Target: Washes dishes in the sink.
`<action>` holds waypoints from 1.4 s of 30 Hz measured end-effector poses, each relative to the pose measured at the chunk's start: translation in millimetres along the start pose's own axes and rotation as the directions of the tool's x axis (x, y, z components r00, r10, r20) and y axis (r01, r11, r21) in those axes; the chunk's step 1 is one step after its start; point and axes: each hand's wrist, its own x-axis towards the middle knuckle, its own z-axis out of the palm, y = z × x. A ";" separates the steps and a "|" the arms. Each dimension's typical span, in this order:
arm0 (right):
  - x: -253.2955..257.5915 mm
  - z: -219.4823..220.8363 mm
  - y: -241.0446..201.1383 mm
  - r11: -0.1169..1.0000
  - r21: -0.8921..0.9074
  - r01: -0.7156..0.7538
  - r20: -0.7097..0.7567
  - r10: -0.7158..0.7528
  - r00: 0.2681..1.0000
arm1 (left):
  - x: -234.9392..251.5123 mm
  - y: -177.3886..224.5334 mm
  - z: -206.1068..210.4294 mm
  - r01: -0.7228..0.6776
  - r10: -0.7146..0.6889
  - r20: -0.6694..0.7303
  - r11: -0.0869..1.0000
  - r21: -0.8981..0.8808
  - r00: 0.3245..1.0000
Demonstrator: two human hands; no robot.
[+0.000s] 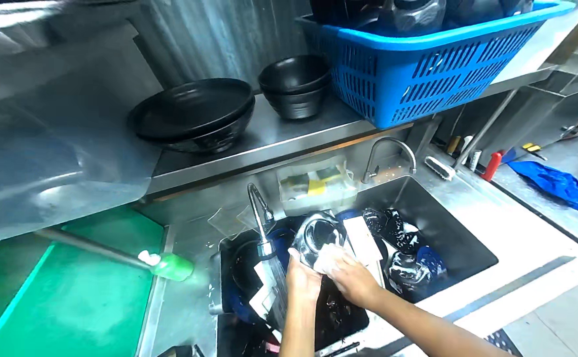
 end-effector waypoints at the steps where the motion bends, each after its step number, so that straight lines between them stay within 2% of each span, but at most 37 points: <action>1: -3.7 -1.4 8.7 1.000 -0.001 -0.017 -0.040 0.017 0.999 | -3.1 0.4 -3.3 0.016 -0.016 0.011 1.000 -0.027 1.000; 4: 15.0 -20.8 23.4 0.968 0.121 -0.222 -0.167 0.240 0.956 | -10.1 1.0 -12.1 0.072 -0.065 0.080 0.994 -0.083 0.995; 6: 35.4 -39.2 35.6 0.893 0.274 -0.357 -0.179 0.412 0.893 | -13.1 1.0 -18.9 0.120 -0.107 0.156 0.990 -0.076 0.982; 7: 42.7 -49.5 40.8 0.828 0.382 -0.410 -0.137 0.490 0.861 | -13.8 1.5 -23.3 0.138 -0.123 0.197 0.988 -0.063 0.973; 8: 48.5 -61.0 43.3 0.726 0.515 -0.456 -0.047 0.555 0.830 | -13.5 2.7 -27.2 0.150 -0.136 0.222 0.988 -0.047 0.966; 9: 51.5 -71.4 44.1 0.578 0.656 -0.485 0.082 0.585 0.807 | -12.2 3.9 -31.1 0.159 -0.149 0.228 0.987 -0.028 0.962; 10: 51.0 -79.6 43.8 0.405 0.763 -0.503 0.222 0.568 0.793 | -10.7 4.5 -35.5 0.169 -0.164 0.215 0.986 -0.005 0.963; 12: 45.3 -87.3 35.0 0.067 0.841 -0.536 0.439 0.493 0.751 | -6.6 1.4 -41.0 0.189 -0.196 0.129 0.980 0.063 0.972; 13: 43.3 -86.2 28.4 -0.017 0.841 -0.541 0.484 0.469 0.738 | -2.2 -2.4 -41.4 0.190 -0.197 0.059 0.976 0.107 0.979; 14: 42.2 -80.9 23.4 -0.035 0.839 -0.544 0.492 0.476 0.729 | 2.9 -7.6 -41.6 0.187 -0.185 -0.031 0.966 0.180 0.982; 15: 42.7 -73.8 19.0 0.022 0.831 -0.556 0.469 0.508 0.722 | 8.4 -13.9 -43.0 0.194 -0.165 -0.123 0.942 0.276 0.979; 16: 43.9 -66.0 15.2 0.129 0.802 -0.583 0.435 0.543 0.719 | 12.1 -20.9 -45.2 0.205 -0.138 -0.196 0.903 0.377 0.971; 17: 45.0 -58.5 11.5 0.271 0.739 -0.616 0.399 0.560 0.726 | 12.1 -26.4 -46.7 0.203 -0.108 -0.226 0.867 0.456 0.968; 18: 45.6 -50.4 7.2 0.432 0.643 -0.632 0.359 0.559 0.747 | 9.1 -29.6 -45.5 0.173 -0.086 -0.196 0.858 0.484 0.977; 20: 40.3 -34.0 -7.1 0.692 0.411 -0.594 0.333 0.493 0.804 | -3.0 -29.9 -34.7 0.087 -0.079 -0.036 0.912 0.400 0.996; 21: 32.6 -24.2 -18.6 0.768 0.337 -0.545 0.337 0.442 0.831 | -11.0 -28.1 -29.9 0.059 -0.076 0.038 0.941 0.332 0.996; 23: 14.5 -4.8 -40.3 0.862 0.277 -0.423 0.371 0.310 0.875 | -22.2 -26.3 -27.9 0.025 -0.037 0.059 0.981 0.191 0.998; 26: 2.8 16.6 -42.0 0.948 0.271 -0.168 0.367 0.060 0.928 | -30.1 -29.7 -43.6 0.096 -0.097 0.078 0.995 0.017 0.992; 28: 10.9 20.1 -30.3 0.977 0.197 -0.078 0.310 0.013 0.951 | -35.2 -40.2 -54.2 0.148 -0.146 0.084 0.989 -0.016 0.986; 29: 17.2 17.0 -24.0 0.987 0.134 -0.087 0.280 0.047 0.959 | -36.9 -46.4 -58.4 0.160 -0.158 0.057 0.987 -0.019 0.986; 31: 29.0 13.9 -2.3 0.982 0.026 -0.185 0.225 0.175 0.959 | -35.8 -53.2 -67.5 0.134 -0.132 0.093 0.991 -0.011 0.987; 33: 30.3 14.6 19.9 0.953 -0.087 -0.289 0.166 0.300 0.939 | -30.4 -48.8 -70.8 0.066 -0.066 0.131 0.998 0.002 0.989; 35: 19.6 12.3 21.4 0.921 -0.137 -0.365 0.184 0.386 0.904 | -23.0 -39.1 -71.5 0.000 0.003 0.139 1.000 -0.020 0.990; 37: 4.0 15.8 1.8 0.930 -0.051 -0.364 0.255 0.364 0.896 | -15.4 -31.7 -71.1 -0.025 0.031 0.128 0.999 -0.046 0.991; 40: 1.2 24.1 -32.0 0.961 0.151 -0.231 0.309 0.177 0.935 | -12.1 -33.7 -55.6 0.004 -0.003 0.060 1.000 -0.022 0.998; 42: 18.0 18.4 -24.9 0.979 0.135 -0.155 0.294 0.110 0.949 | -11.3 -35.1 -49.0 0.047 -0.047 0.054 0.999 0.011 0.997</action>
